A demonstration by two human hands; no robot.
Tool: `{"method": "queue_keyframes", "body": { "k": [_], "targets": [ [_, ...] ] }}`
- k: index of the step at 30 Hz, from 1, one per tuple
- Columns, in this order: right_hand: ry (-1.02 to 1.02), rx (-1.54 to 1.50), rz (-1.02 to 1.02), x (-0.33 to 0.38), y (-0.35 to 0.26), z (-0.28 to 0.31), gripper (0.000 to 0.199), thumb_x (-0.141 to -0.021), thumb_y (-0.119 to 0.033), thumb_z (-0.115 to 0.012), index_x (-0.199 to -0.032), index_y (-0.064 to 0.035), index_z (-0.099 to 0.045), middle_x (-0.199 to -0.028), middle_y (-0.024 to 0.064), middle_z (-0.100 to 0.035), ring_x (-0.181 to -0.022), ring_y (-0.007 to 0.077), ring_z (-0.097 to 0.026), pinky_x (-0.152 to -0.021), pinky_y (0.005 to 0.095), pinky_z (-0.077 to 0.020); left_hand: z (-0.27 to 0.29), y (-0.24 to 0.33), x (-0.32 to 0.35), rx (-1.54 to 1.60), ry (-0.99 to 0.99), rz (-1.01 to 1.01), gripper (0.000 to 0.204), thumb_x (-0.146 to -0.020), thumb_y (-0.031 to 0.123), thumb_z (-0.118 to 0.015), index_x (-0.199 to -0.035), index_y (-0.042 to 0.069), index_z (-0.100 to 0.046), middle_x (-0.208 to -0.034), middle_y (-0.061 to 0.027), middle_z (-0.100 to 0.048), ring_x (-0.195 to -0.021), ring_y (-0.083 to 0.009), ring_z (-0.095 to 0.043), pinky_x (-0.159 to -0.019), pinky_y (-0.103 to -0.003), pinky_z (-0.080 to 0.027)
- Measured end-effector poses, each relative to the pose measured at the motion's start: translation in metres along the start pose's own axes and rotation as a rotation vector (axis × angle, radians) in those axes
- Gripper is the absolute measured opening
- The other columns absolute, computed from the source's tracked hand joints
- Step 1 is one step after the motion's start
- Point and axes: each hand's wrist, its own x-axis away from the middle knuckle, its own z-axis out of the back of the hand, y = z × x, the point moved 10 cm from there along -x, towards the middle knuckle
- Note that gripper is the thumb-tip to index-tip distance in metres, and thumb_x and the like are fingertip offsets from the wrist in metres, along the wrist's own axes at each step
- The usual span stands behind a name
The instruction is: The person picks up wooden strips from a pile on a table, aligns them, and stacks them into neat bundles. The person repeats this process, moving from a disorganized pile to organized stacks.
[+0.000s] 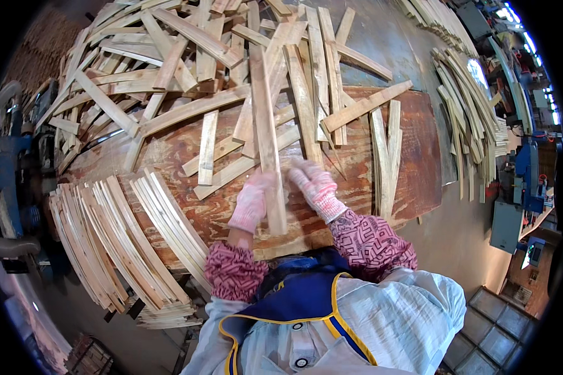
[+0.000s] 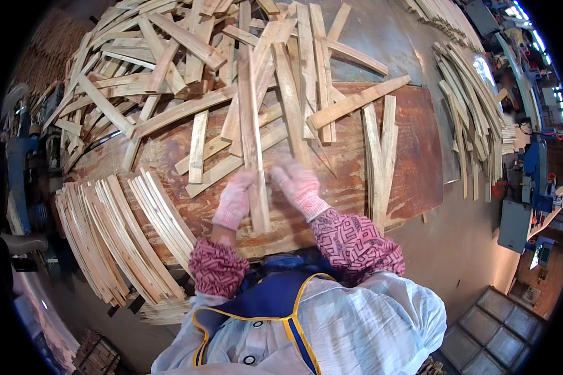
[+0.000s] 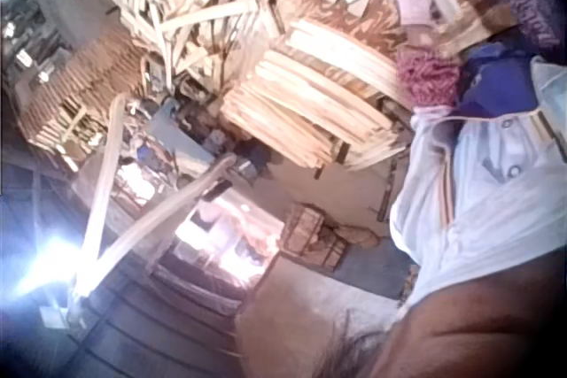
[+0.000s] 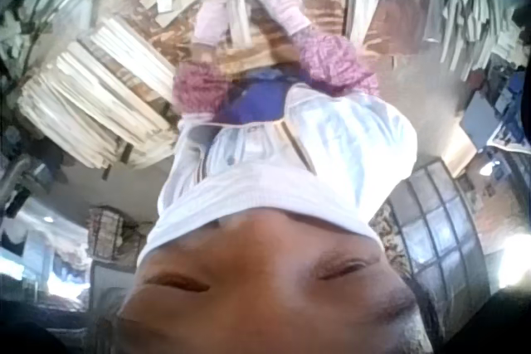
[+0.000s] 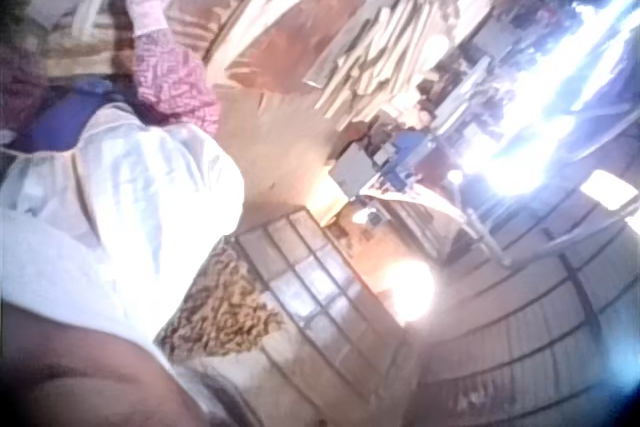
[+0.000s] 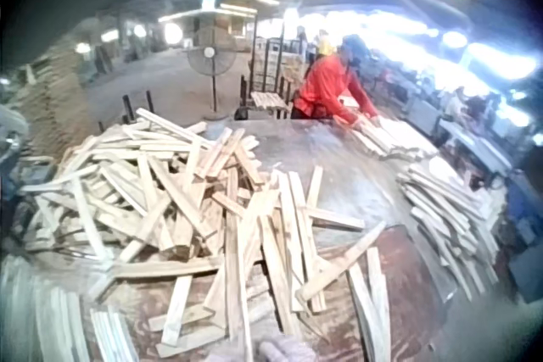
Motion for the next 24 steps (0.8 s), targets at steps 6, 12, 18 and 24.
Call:
{"method": "queue_keyframes", "body": {
  "k": [6, 12, 18, 24],
  "targets": [
    [0.077, 0.533, -0.591, -0.004, 0.086, 0.022, 0.088, -0.078, -0.046, -0.07, -0.144, -0.008, -0.028, -0.121, 0.0243, -0.056, -0.109, 0.0372, -0.058, -0.09, 0.0451, -0.0485, -0.009, -0.038, 0.007, 0.36, -0.013, 0.135, 0.037, -0.088, 0.01, -0.062, -0.123, 0.001, -0.054, -0.098, -0.0087, -0.065, -0.084, -0.0199, -0.064, -0.074, -0.033, -0.056],
    [0.045, 0.311, -0.489, 0.013, 0.048, -0.005, 0.098, -0.073, -0.031, -0.075, -0.151, -0.0128, -0.018, -0.132, 0.0276, -0.05, -0.121, 0.0398, -0.051, -0.101, 0.0436, -0.042, 0.031, -0.069, 0.043, 0.332, 0.094, 0.141, 0.041, -0.087, 0.005, -0.063, -0.127, 0.004, -0.052, -0.1, -0.0089, -0.065, -0.082, -0.0209, -0.066, -0.07, -0.034, -0.059],
    [0.064, 0.431, -0.496, 0.061, 0.056, 0.0, 0.098, -0.074, -0.049, -0.073, -0.148, -0.0081, -0.024, -0.123, 0.0264, -0.056, -0.109, 0.0406, -0.059, -0.092, 0.0468, -0.0477, 0.043, -0.052, 0.091, 0.061, 0.25, -0.044, 0.068, -0.083, 0.014, -0.071, -0.141, 0.004, -0.037, -0.115, -0.011, -0.061, -0.099, -0.0211, -0.059, -0.092, -0.033, -0.047],
    [0.094, -0.046, -0.476, 0.066, 0.091, -0.035, 0.054, -0.081, -0.038, -0.072, -0.119, -0.0018, -0.061, -0.106, 0.0208, -0.067, -0.099, 0.031, -0.065, -0.086, 0.0399, -0.0492, 0.076, -0.053, 0.17, -0.43, 0.444, 0.065, 0.084, -0.071, 0.02, -0.068, -0.146, 0.007, -0.032, -0.133, -0.0207, -0.049, -0.116, -0.0314, -0.052, -0.099, -0.037, -0.044]
  ]
}}
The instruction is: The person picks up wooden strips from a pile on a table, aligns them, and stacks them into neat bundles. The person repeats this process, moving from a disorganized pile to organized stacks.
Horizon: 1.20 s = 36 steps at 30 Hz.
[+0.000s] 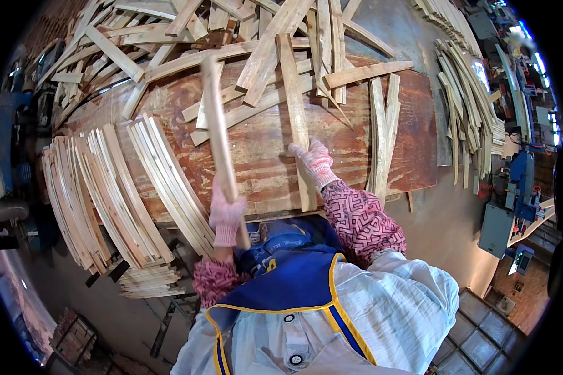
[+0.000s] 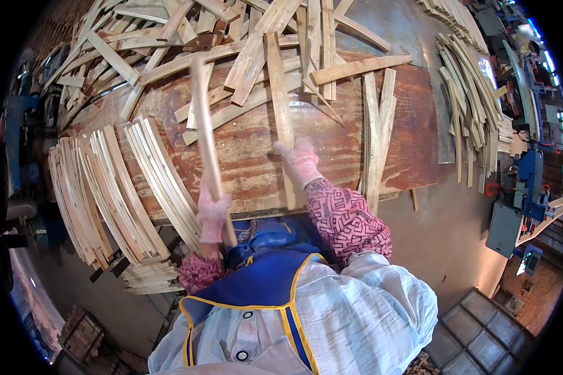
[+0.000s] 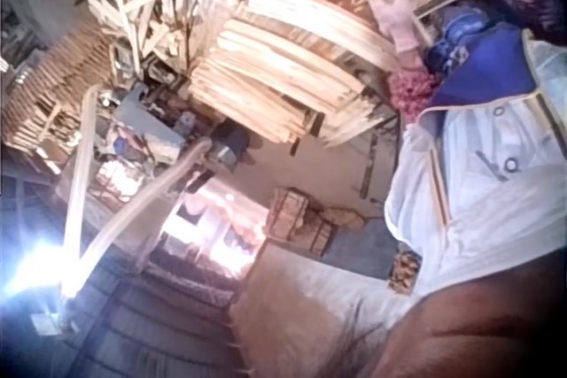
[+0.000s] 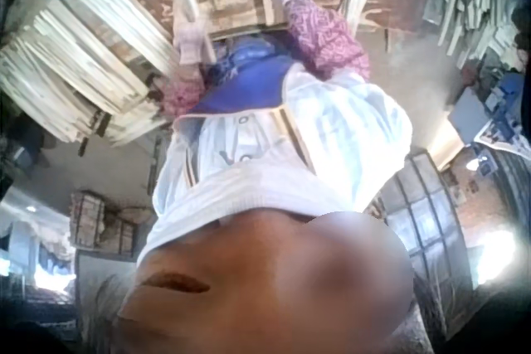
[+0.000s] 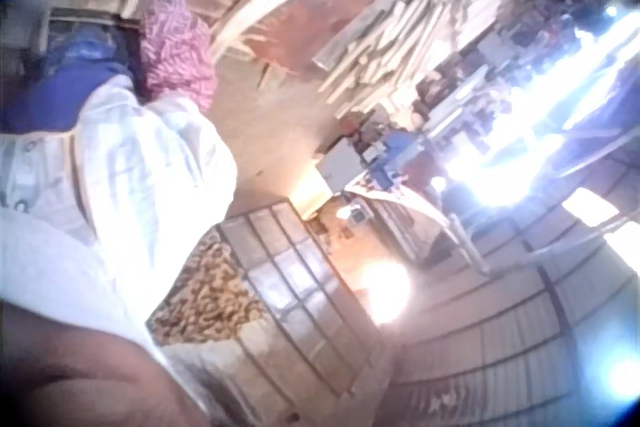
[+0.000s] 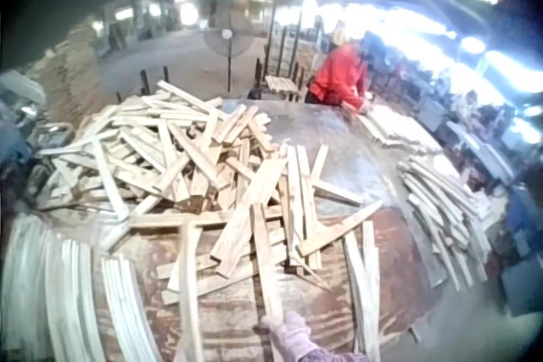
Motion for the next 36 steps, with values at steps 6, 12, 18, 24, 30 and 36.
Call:
{"method": "queue_keyframes", "body": {
  "k": [6, 12, 18, 24, 30, 36],
  "targets": [
    [-0.069, -0.164, 0.072, 0.001, -0.001, -0.026, 0.04, -0.083, -0.032, -0.071, -0.109, -0.0019, -0.066, -0.097, 0.0185, -0.07, -0.089, 0.0286, -0.067, -0.08, 0.0386, -0.0504, 0.056, -0.079, 0.036, -0.83, 0.559, -0.186, 0.076, -0.075, 0.025, -0.068, -0.144, 0.009, -0.038, -0.14, -0.0196, -0.041, -0.124, -0.0381, -0.043, -0.103, -0.042, -0.039],
    [-0.27, -0.256, 0.072, 0.016, -0.035, -0.032, 0.037, -0.089, -0.034, -0.065, -0.108, -0.0018, -0.066, -0.088, 0.0127, -0.069, -0.081, 0.0202, -0.065, -0.073, 0.0353, -0.0505, 0.017, -0.021, -0.011, -0.69, 0.484, -0.297, 0.073, -0.087, 0.032, -0.064, -0.146, 0.006, -0.032, -0.141, -0.0191, -0.042, -0.128, -0.0302, -0.043, -0.104, -0.042, -0.04],
    [0.183, 0.485, 0.726, -0.09, -0.124, 0.053, 0.03, -0.094, -0.037, -0.056, -0.106, -0.0107, -0.06, -0.099, 0.0089, -0.063, -0.088, 0.0245, -0.064, -0.069, 0.0387, -0.052, -0.131, 0.046, -0.023, 0.81, -0.584, 0.276, 0.033, -0.089, 0.014, -0.064, -0.119, 0.002, -0.059, -0.088, -0.0032, -0.066, -0.068, -0.0129, -0.063, -0.058, -0.027, -0.054],
    [0.317, 0.621, -0.13, -0.208, -0.136, 0.129, 0.058, -0.08, -0.042, -0.067, -0.12, -0.0022, -0.053, -0.112, 0.0169, -0.063, -0.11, 0.0343, -0.06, -0.095, 0.0378, -0.0481, -0.123, 0.016, -0.042, 0.692, -0.503, 0.256, 0.027, -0.087, 0.012, -0.067, -0.111, 0.001, -0.061, -0.085, -0.0048, -0.066, -0.068, -0.0144, -0.061, -0.06, -0.028, -0.052],
    [0.185, 0.043, 0.435, -0.204, -0.138, 0.145, 0.04, -0.081, -0.03, -0.062, -0.103, 0.0033, -0.064, -0.087, 0.0193, -0.066, -0.088, 0.0309, -0.066, -0.081, 0.0371, -0.054, -0.125, 0.006, -0.05, 0.611, -0.431, 0.289, 0.021, -0.089, 0.011, -0.066, -0.107, 0.0, -0.064, -0.083, -0.0047, -0.066, -0.068, -0.0136, -0.061, -0.061, -0.027, -0.051],
    [0.001, -0.973, -0.052, -0.13, 0.007, 0.195, 0.042, -0.08, -0.024, -0.057, -0.115, -0.0006, -0.059, -0.095, 0.0162, -0.064, -0.089, 0.0295, -0.064, -0.077, 0.039, -0.0533, -0.125, -0.001, -0.055, 0.572, -0.367, 0.278, 0.021, -0.088, 0.015, -0.066, -0.102, -0.001, -0.064, -0.08, -0.0085, -0.067, -0.064, -0.0166, -0.062, -0.059, -0.028, -0.052]
  ]
}}
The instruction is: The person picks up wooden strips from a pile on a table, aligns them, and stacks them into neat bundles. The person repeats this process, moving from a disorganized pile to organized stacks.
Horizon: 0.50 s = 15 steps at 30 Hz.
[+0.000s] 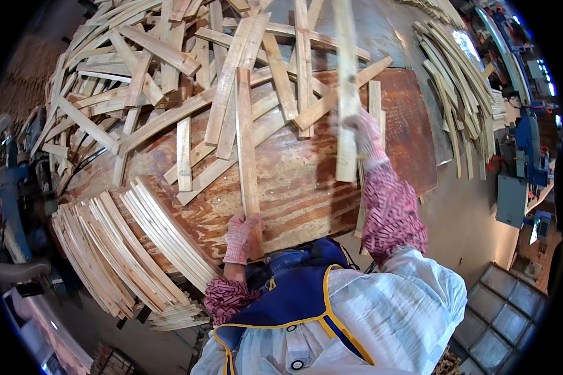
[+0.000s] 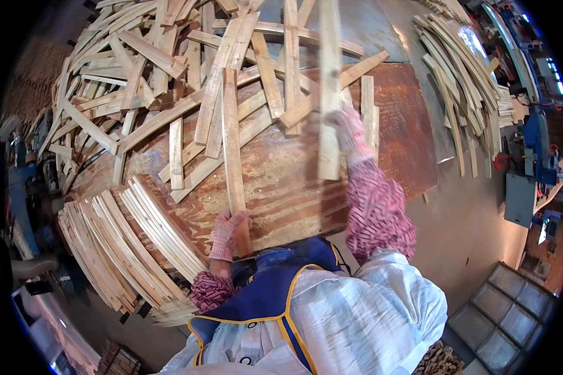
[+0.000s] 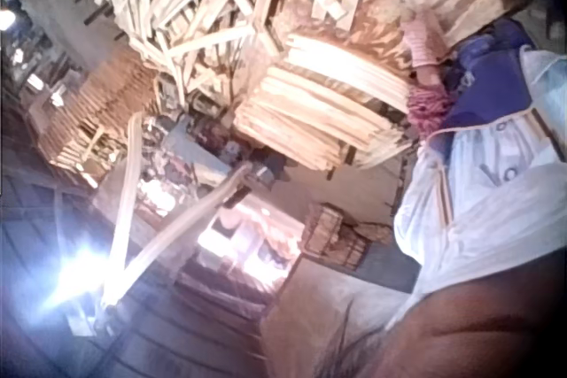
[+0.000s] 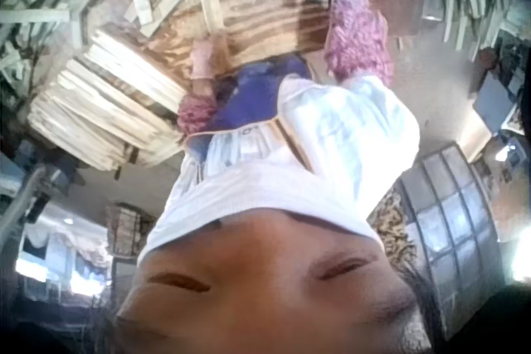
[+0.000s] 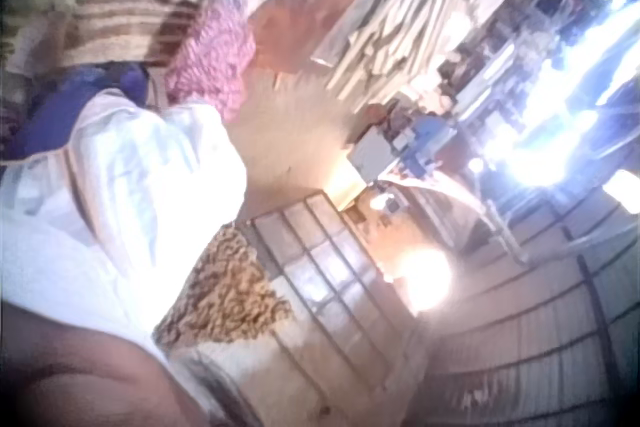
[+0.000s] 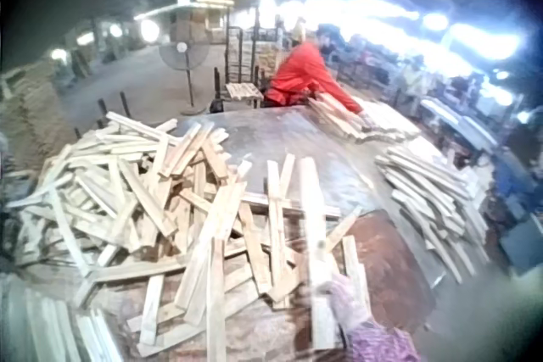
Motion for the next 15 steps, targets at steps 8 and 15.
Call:
{"method": "queue_keyframes", "body": {
  "k": [8, 15],
  "targets": [
    [0.748, 1.609, 0.354, 0.073, -0.046, 0.082, 0.065, -0.083, -0.044, -0.061, -0.136, -0.0096, -0.048, -0.112, 0.0193, -0.063, -0.106, 0.0305, -0.061, -0.094, 0.0393, -0.0463, 0.008, 0.007, -0.002, -0.102, -0.007, 0.001, 0.019, -0.09, 0.013, -0.062, -0.104, 0.0, -0.063, -0.08, -0.0076, -0.066, -0.067, -0.0154, -0.062, -0.058, -0.027, -0.05],
    [0.599, 1.174, -0.105, -0.051, -0.018, -0.019, 0.107, -0.072, -0.058, -0.07, -0.144, 0.0057, -0.023, -0.13, 0.0248, -0.053, -0.121, 0.033, -0.054, -0.099, 0.0402, -0.0455, 0.022, 0.019, -0.003, -0.411, 0.091, -0.072, 0.02, -0.092, 0.01, -0.057, -0.11, 0.001, -0.061, -0.084, -0.0064, -0.063, -0.068, -0.0131, -0.056, -0.062, -0.028, -0.048]
  ]
}}
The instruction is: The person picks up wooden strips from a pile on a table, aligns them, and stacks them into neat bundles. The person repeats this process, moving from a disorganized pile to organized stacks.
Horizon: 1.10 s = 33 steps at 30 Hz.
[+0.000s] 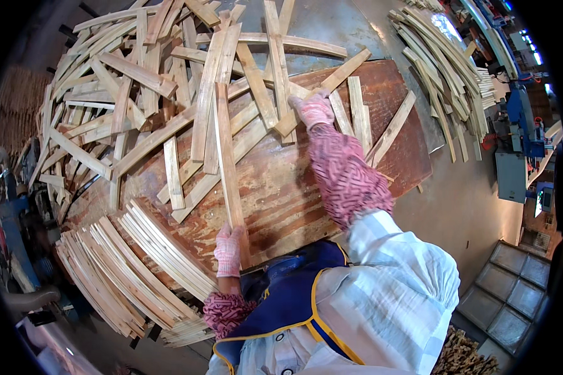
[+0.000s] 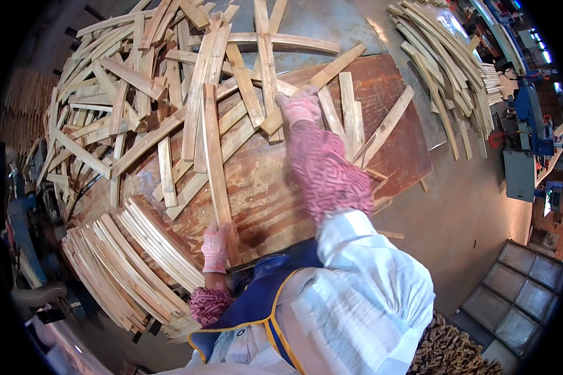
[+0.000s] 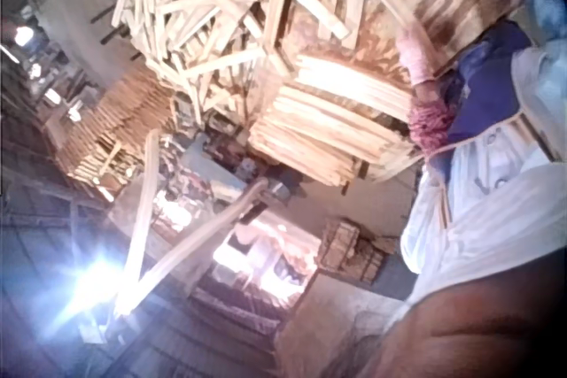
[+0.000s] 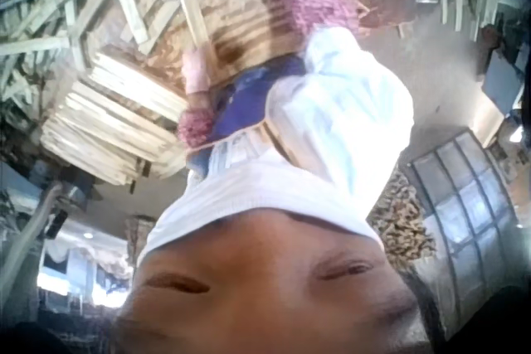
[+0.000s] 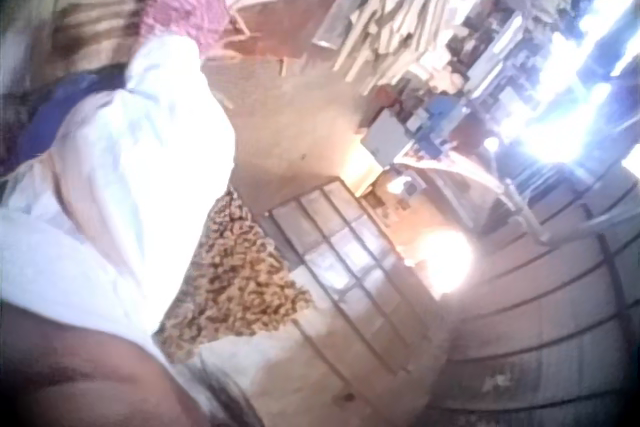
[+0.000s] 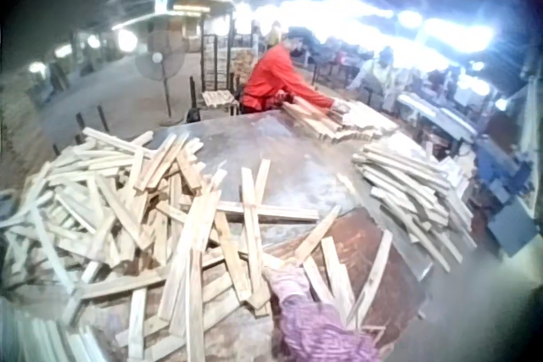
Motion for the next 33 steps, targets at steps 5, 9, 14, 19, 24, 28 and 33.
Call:
{"method": "queue_keyframes", "body": {
  "k": [5, 9, 14, 19, 24, 28, 33],
  "targets": [
    [-0.043, -0.712, -0.12, 0.003, 0.034, -0.002, 0.084, -0.064, -0.015, -0.077, -0.134, 0.0027, -0.034, -0.103, 0.0211, -0.063, -0.084, 0.0297, -0.066, -0.067, 0.04, -0.0566, -0.012, 0.0, 0.005, 0.143, 0.019, 0.057, 0.022, -0.091, 0.007, -0.059, -0.112, 0.001, -0.062, -0.084, -0.0037, -0.064, -0.073, -0.0121, -0.057, -0.065, -0.028, -0.048],
    [0.04, -0.753, 0.234, 0.052, 0.053, 0.029, 0.075, -0.064, -0.006, -0.077, -0.131, 0.0029, -0.044, -0.102, 0.0207, -0.064, -0.086, 0.0283, -0.065, -0.069, 0.0375, -0.0552, -0.018, -0.028, 0.0, 0.23, -0.01, 0.11, 0.021, -0.091, 0.007, -0.06, -0.11, 0.001, -0.063, -0.084, -0.0025, -0.065, -0.073, -0.0121, -0.058, -0.064, -0.027, -0.047],
    [-0.3, -0.654, 0.224, 0.151, 0.055, -0.009, 0.079, -0.068, -0.008, -0.078, -0.137, 0.0003, -0.04, -0.117, 0.0179, -0.061, -0.109, 0.0272, -0.058, -0.097, 0.0361, -0.0467, -0.017, -0.004, 0.009, 0.098, -0.044, 0.049, 0.027, -0.093, 0.02, -0.058, -0.114, 0.004, -0.064, -0.089, -0.0004, -0.066, -0.081, -0.0105, -0.057, -0.076, -0.028, -0.046],
    [-0.478, -0.469, 0.426, 0.232, 0.056, -0.113, 0.082, -0.076, -0.032, -0.076, -0.14, 0.0029, -0.039, -0.132, 0.0275, -0.05, -0.124, 0.0396, -0.047, -0.105, 0.041, -0.0377, -0.026, 0.023, 0.018, -0.432, 0.025, -0.473, 0.034, -0.096, 0.012, -0.045, -0.128, 0.009, -0.058, -0.122, -0.0101, -0.06, -0.114, -0.0212, -0.055, -0.098, -0.031, -0.043],
    [-0.616, -0.756, 0.386, 0.24, 0.05, -0.129, 0.07, -0.08, -0.017, -0.07, -0.139, 0.0021, -0.039, -0.128, 0.0227, -0.055, -0.117, 0.032, -0.053, -0.1, 0.0375, -0.0421, -0.041, 0.001, 0.005, -0.449, -0.143, -0.449, 0.047, -0.092, 0.001, -0.04, -0.137, 0.01, -0.049, -0.145, -0.0138, -0.043, -0.133, -0.0289, -0.043, -0.109, -0.035, -0.038],
    [-0.84, -1.018, 0.295, 0.259, 0.035, -0.118, 0.063, -0.083, -0.003, -0.064, -0.14, 0.0025, -0.039, -0.121, 0.0155, -0.06, -0.107, 0.0223, -0.059, -0.092, 0.0321, -0.0481, -0.046, -0.057, -0.029, 0.189, -0.309, -0.234, 0.048, -0.091, 0.001, -0.042, -0.138, 0.009, -0.047, -0.141, -0.0149, -0.047, -0.131, -0.0295, -0.044, -0.107, -0.035, -0.04],
    [-0.758, -0.98, 0.378, 0.25, 0.05, -0.118, 0.063, -0.084, -0.009, -0.064, -0.141, 0.0002, -0.039, -0.121, 0.0155, -0.06, -0.108, 0.0226, -0.059, -0.092, 0.0335, -0.0474, -0.088, 0.023, 0.023, 0.652, -0.407, 0.061, 0.05, -0.089, 0.009, -0.059, -0.138, 0.006, -0.046, -0.124, -0.011, -0.059, -0.113, -0.0217, -0.057, -0.094, -0.033, -0.048]
  ]
}}
